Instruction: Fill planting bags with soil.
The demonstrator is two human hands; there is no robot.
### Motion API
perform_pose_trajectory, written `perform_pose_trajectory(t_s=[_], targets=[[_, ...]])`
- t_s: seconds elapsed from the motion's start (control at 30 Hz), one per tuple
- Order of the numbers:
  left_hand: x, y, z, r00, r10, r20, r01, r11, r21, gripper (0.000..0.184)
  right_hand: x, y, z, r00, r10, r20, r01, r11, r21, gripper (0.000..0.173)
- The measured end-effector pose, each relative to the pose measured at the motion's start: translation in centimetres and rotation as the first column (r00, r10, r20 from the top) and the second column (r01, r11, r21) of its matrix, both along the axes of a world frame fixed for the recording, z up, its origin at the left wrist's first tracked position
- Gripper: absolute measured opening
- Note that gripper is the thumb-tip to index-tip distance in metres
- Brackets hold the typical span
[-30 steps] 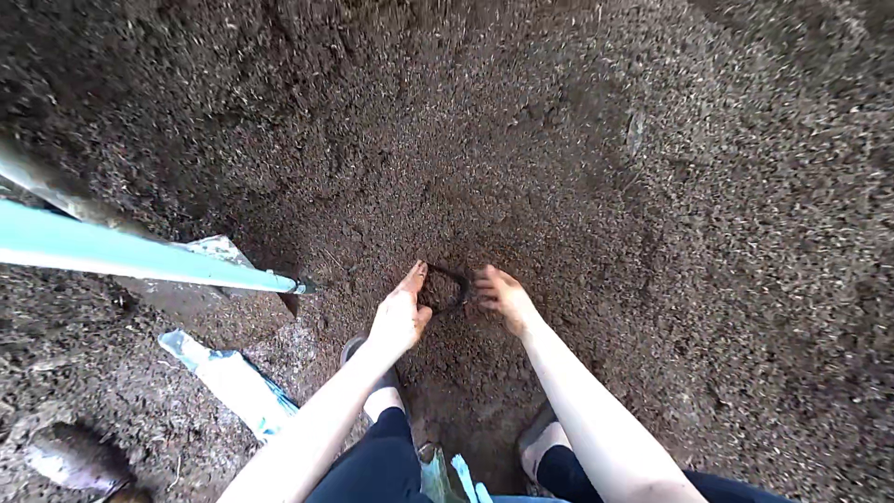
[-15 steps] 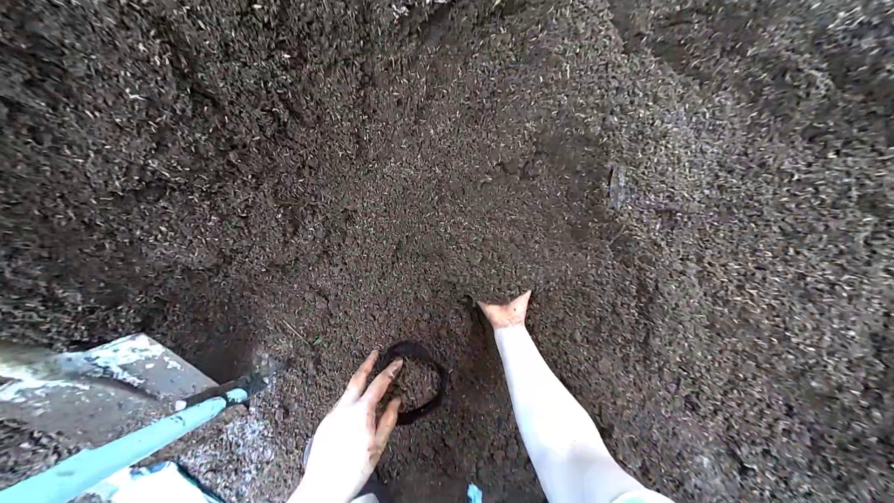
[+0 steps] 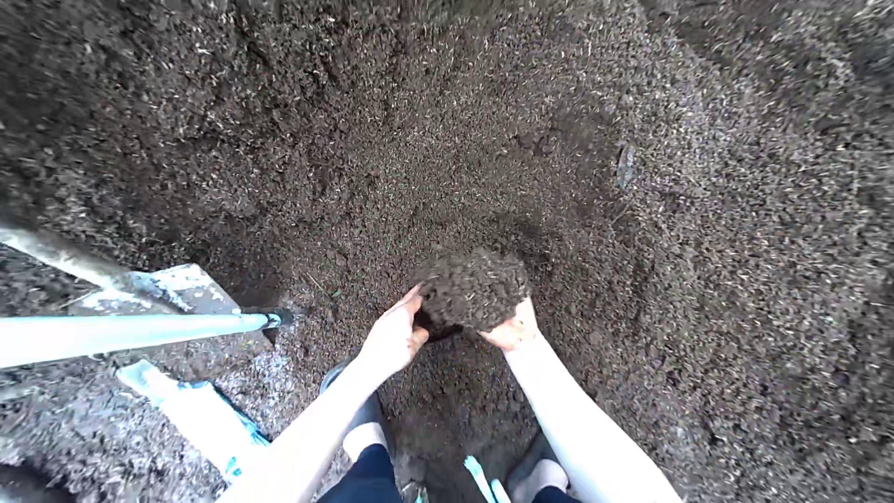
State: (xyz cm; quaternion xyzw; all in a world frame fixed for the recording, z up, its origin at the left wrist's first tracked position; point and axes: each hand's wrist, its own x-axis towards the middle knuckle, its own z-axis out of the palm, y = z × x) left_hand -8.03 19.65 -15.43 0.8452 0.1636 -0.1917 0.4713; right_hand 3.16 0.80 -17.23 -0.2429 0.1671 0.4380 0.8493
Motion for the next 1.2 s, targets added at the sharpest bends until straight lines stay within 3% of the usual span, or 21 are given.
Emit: perform_pose_trajectory(t_s=[0.1, 0.2, 0.27, 0.33, 0.37, 0.43, 0.5, 0.6, 0.67, 0.73, 0.8, 0.87, 0.93, 1.0, 1.13, 1.2], targets=[[-0.3, 0.0, 0.1, 1.0, 0.005, -0.008, -0.005, 1.0, 0.003, 0.063, -1.5, 1.1, 2.5, 0.989, 0.088, 0.119, -0.062, 0.977, -0.204, 0.059], [-0.9, 0.2, 0.0, 1.0, 0.017, -0.009, -0.017, 1.0, 0.016, 0.055, -3.0, 2.3, 4.8, 0.847, 0.348, 0.403, -0.046, 0.802, -0.595, 0.04], [-1.2, 0.2, 0.3, 1.0, 0.019, -0.018, -0.018, 1.0, 0.016, 0.053, -3.9, 3.4, 4.8, 0.576, 0.672, 0.466, 0.044, 0.543, -0.838, 0.044], [-1.4, 0.3, 0.5, 0.999, 0.015, -0.034, -0.015, 1.0, 0.019, 0.058, -5.1, 4.5, 3.8, 0.233, 0.908, 0.349, 0.246, 0.292, -0.924, 0.036], [-1.5, 0.4, 0.4, 0.999, 0.011, -0.034, -0.01, 1.0, 0.024, 0.059, -5.6, 5.1, 3.2, 0.12, 0.956, 0.269, 0.325, 0.218, -0.92, 0.033], [-1.7, 0.5, 0.5, 0.999, -0.02, -0.029, 0.021, 0.999, 0.034, 0.058, -5.7, 5.9, 3.3, 0.021, 0.992, 0.124, 0.335, 0.11, -0.936, 0.033], [-2.2, 1.1, 0.6, 0.999, -0.032, 0.035, 0.032, 0.999, 0.005, 0.057, -4.6, 5.9, 5.0, 0.044, 0.993, 0.113, 0.292, 0.096, -0.952, 0.032], [-2.9, 2.4, 1.4, 0.99, 0.1, 0.098, -0.099, 0.995, -0.018, 0.056, -2.3, 4.2, 7.5, 0.198, 0.927, 0.318, 0.387, 0.224, -0.895, 0.029], [-3.4, 3.4, 0.9, 0.988, 0.154, 0.024, -0.156, 0.982, 0.109, 0.054, -0.9, 2.6, 7.3, 0.253, 0.917, 0.308, 0.553, 0.124, -0.824, 0.038], [-3.6, 3.9, 0.3, 0.982, 0.13, -0.14, -0.1, 0.974, 0.203, 0.067, 0.2, 1.3, 5.7, 0.286, 0.946, 0.15, 0.529, -0.026, -0.848, 0.059], [-3.5, 3.5, 0.0, 0.954, 0.045, -0.296, 0.015, 0.981, 0.195, 0.071, -0.2, 1.2, 3.9, 0.242, 0.969, 0.037, 0.311, -0.041, -0.95, 0.072], [-3.1, 2.7, -0.2, 0.939, -0.014, -0.344, 0.08, 0.981, 0.176, 0.06, -1.5, 2.6, 1.9, 0.112, 0.993, -0.029, 0.129, -0.044, -0.991, 0.067], [-2.8, 2.1, -0.1, 0.945, -0.032, -0.326, 0.106, 0.972, 0.211, 0.05, -2.3, 4.0, 1.3, -0.03, 0.995, -0.096, 0.174, -0.089, -0.981, 0.048], [-3.3, 1.8, 0.9, 0.96, -0.016, -0.281, 0.087, 0.967, 0.24, 0.047, -2.7, 4.4, 2.7, -0.085, 0.986, -0.143, 0.266, -0.116, -0.957, 0.042], [-4.7, 1.6, 5.4, 0.988, 0.112, -0.108, -0.086, 0.971, 0.223, 0.041, -3.9, 3.3, 7.6, -0.025, 0.997, -0.069, 0.382, -0.054, -0.923, 0.04], [-4.4, 1.5, 4.8, 0.984, 0.147, -0.097, -0.125, 0.972, 0.198, 0.04, -4.6, 3.1, 6.2, 0.042, 0.999, 0.012, 0.433, -0.007, -0.901, 0.04]])
